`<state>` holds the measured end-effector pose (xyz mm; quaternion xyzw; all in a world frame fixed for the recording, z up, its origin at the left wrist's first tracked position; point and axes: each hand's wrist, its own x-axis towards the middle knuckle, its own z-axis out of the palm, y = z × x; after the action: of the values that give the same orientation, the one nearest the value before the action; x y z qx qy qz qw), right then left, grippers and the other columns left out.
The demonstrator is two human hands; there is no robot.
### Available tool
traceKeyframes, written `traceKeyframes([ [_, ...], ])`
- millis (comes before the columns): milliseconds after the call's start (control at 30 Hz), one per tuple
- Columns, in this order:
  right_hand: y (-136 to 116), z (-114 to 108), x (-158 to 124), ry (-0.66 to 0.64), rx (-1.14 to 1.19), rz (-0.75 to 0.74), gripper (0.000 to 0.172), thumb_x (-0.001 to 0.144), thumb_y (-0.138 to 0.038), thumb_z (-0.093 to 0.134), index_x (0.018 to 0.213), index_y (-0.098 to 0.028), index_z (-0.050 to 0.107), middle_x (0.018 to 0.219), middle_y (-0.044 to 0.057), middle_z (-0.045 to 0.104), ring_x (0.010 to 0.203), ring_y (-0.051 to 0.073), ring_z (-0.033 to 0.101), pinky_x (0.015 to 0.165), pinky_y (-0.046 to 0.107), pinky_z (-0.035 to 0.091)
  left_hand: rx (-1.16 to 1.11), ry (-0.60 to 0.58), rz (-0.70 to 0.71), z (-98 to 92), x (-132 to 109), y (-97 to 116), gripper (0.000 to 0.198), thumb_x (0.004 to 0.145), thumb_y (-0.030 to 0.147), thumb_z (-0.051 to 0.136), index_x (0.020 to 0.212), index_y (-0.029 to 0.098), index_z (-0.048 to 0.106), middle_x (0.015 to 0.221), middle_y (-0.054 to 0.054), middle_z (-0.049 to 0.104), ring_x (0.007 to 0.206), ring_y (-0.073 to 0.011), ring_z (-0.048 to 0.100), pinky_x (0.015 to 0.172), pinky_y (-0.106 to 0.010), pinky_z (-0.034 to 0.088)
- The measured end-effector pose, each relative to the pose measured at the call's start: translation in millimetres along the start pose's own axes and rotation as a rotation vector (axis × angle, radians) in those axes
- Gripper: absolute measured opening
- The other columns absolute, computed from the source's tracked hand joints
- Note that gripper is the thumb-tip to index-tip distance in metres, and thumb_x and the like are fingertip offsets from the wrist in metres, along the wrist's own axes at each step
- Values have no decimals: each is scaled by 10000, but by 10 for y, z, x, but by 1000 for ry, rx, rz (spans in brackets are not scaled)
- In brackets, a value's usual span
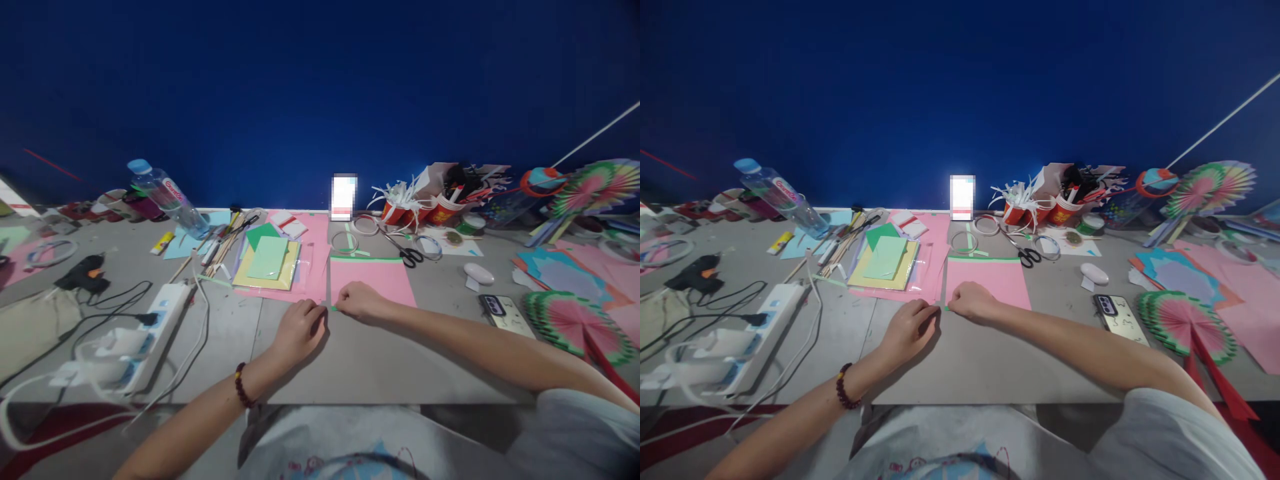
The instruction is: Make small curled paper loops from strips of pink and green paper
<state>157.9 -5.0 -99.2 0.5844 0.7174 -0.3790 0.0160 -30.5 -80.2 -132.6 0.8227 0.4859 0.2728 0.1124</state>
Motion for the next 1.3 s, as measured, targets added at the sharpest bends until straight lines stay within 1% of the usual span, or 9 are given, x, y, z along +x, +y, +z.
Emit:
traceKeyframes([
  [133, 13, 15, 4, 14, -2, 1, 149, 673, -267, 577, 654, -174, 692, 643, 11, 673, 610, 131, 596, 506, 209, 346, 1, -2, 2, -1, 3, 10, 202, 861, 152, 491, 995, 175, 640, 836, -65, 591, 758, -191, 541, 679, -323, 446],
  [300, 10, 3, -3, -8, 0, -7, 146, 681, -260, 581, 650, -176, 697, 613, 6, 664, 605, 129, 598, 523, 207, 356, 0, 3, 1, 3, 6, 10, 201, 857, 147, 498, 993, 186, 640, 836, -61, 588, 757, -187, 543, 682, -318, 445],
  [533, 5, 2, -22, -2, 2, -15, 145, 688, -266, 580, 666, -178, 693, 679, 6, 683, 634, 125, 596, 525, 204, 351, 1, -12, -2, 2, 4, 10, 208, 862, 154, 494, 1011, 183, 635, 847, -62, 591, 765, -188, 545, 688, -325, 449],
  [800, -6, 12, -32, 21, -19, -2, 139, 707, -276, 591, 684, -184, 692, 707, 7, 685, 658, 132, 594, 539, 214, 347, 22, -31, 43, 6, -5, 5, 230, 865, 164, 493, 1056, 196, 617, 867, -61, 595, 785, -196, 543, 683, -333, 440],
  [867, -14, 7, -35, 18, -22, 3, 134, 706, -272, 593, 686, -185, 693, 708, 7, 686, 651, 132, 592, 537, 216, 345, 44, -46, 55, -1, 0, 19, 249, 866, 168, 493, 1086, 193, 606, 881, -64, 594, 794, -202, 541, 686, -337, 441],
  [967, -20, 3, -38, 17, -26, 5, 135, 710, -275, 597, 688, -183, 694, 714, 10, 688, 649, 132, 592, 540, 217, 345, 108, -100, 99, -12, 12, 49, 319, 861, 184, 501, 1172, 182, 570, 926, -82, 594, 823, -221, 537, 690, -352, 442],
  [1067, -23, 1, -42, 22, -29, 5, 150, 722, -293, 599, 700, -183, 698, 735, 17, 693, 667, 136, 593, 546, 218, 345, 180, -142, 133, -9, 14, 66, 350, 870, 208, 498, 1215, 168, 546, 950, -95, 587, 850, -240, 530, 695, -369, 441],
  [1300, -32, -11, -59, 15, -26, 14, 171, 732, -321, 610, 718, -181, 708, 733, 20, 693, 662, 135, 588, 538, 219, 340, 302, -170, 181, 21, -13, 64, 375, 887, 222, 482, 1255, 153, 510, 986, -109, 581, 882, -261, 520, 705, -392, 438],
])
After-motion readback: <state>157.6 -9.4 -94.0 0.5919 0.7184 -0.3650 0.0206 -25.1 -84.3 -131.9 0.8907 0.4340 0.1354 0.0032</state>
